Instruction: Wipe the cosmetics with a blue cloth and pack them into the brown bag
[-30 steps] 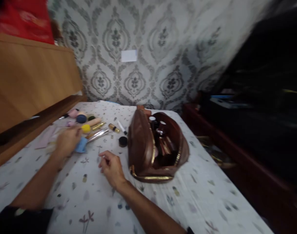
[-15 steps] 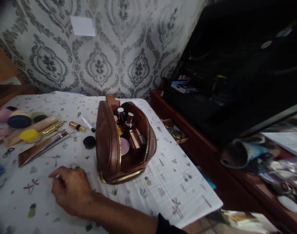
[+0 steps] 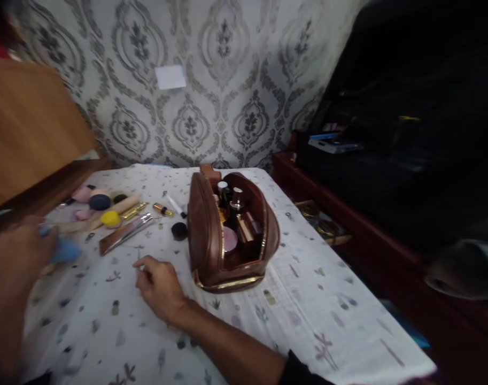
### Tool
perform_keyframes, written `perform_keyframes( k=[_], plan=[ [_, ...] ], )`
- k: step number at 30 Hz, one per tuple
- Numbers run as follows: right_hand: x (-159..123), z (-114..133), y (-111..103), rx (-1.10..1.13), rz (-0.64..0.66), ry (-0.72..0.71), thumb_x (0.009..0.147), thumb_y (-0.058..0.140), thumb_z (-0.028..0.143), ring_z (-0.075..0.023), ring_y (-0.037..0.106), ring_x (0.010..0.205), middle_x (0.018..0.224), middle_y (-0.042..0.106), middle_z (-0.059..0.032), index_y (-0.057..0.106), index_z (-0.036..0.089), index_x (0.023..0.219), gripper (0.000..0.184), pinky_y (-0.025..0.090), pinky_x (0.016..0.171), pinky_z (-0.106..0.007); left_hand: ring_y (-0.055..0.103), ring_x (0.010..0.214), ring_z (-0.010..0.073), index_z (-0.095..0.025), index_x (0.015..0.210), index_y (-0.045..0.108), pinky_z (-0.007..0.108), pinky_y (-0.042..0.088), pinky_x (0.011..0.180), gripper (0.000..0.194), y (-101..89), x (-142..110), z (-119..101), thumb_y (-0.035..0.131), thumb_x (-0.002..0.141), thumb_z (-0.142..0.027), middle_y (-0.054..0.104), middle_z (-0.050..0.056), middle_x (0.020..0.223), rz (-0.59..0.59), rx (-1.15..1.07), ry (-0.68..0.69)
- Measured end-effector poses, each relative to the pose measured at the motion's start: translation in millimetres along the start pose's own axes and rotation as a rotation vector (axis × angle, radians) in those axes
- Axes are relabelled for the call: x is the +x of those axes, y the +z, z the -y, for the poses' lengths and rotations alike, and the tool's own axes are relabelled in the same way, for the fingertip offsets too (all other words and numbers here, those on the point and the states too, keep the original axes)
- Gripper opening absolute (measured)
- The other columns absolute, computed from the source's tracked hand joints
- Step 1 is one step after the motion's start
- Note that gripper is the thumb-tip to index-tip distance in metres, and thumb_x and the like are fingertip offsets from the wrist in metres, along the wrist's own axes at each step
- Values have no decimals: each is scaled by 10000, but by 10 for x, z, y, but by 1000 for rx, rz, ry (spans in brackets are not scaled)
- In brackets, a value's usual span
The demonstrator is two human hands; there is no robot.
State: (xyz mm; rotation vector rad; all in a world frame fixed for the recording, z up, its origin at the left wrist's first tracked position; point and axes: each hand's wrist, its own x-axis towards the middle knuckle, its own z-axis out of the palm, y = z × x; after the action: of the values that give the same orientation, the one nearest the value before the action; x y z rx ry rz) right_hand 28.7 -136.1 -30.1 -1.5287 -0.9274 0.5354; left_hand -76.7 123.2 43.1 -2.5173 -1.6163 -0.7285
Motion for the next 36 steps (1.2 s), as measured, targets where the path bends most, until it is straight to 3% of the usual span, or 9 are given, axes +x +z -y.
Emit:
perform_keyframes(
  k=[2,6,8,10,13,17,27,32,36],
  plan=[
    [12,-11,3,-35,-43,-52,873,491,178,-101,534,564,698,604,30,650,193,1086,267,458,559,-199,606,979,341,-223,1152,588,482,463,812,394,-123,-101,-175,439,904,-490,681,103,1121,-125,6,45],
    [17,-13,-8,-140,-172,-225,882,510,216,-145,620,775,1030,640,-72,579,187,1223,350,515,623,-236,649,965,256,-168,1108,622,344,476,861,357,-214,-300,-460,481,903,-425,708,111,1079,-254,-361,357],
    [7,-11,-20,-193,-222,-301,903,521,258,-181,640,879,1109,621,-105,542,188,1278,381,546,667,-270,657,887,216,-182,1094,624,308,485,830,336,-206,-414,-558,486,905,-423,716,82,1019,-209,-525,456],
    [0,-17,-31,-250,-267,-369,916,543,305,-229,632,1027,1176,613,-127,510,195,1320,420,564,806,-338,655,856,194,-197,1037,631,288,487,811,277,-194,-555,-652,476,921,-396,718,60,951,-105,-658,571],
    [10,-39,-38,-259,-262,-395,937,534,370,-265,588,1186,1303,589,-146,474,193,1360,462,526,960,-415,649,818,186,-202,909,621,285,482,781,240,-196,-775,-801,468,940,-384,705,54,879,40,-781,744],
    [47,-51,-36,-175,-173,-301,938,521,439,-266,611,1167,1283,630,-140,505,177,1324,468,510,988,-422,600,714,165,-203,809,568,280,451,701,250,-239,-941,-925,472,946,-390,630,21,742,82,-818,779],
    [39,41,-48,-104,-3,-190,854,604,412,-243,643,960,1089,684,-98,571,172,1179,405,528,836,-332,502,616,138,-197,661,482,278,402,653,452,-212,-923,-887,325,1021,-420,508,-3,618,91,-998,835],
    [53,16,-31,-93,28,-190,797,624,343,-205,615,826,926,681,-39,598,177,1047,302,512,761,-290,455,539,124,-186,587,488,269,379,560,602,-109,-945,-884,294,1009,-568,496,-5,552,242,-1144,697],
    [47,3,-24,-97,2,-161,796,646,372,-206,616,788,883,684,-29,605,185,1032,304,518,712,-285,452,554,124,-180,590,493,270,379,561,620,-38,-939,-899,320,983,-627,494,-8,560,292,-1173,643]
  ],
)
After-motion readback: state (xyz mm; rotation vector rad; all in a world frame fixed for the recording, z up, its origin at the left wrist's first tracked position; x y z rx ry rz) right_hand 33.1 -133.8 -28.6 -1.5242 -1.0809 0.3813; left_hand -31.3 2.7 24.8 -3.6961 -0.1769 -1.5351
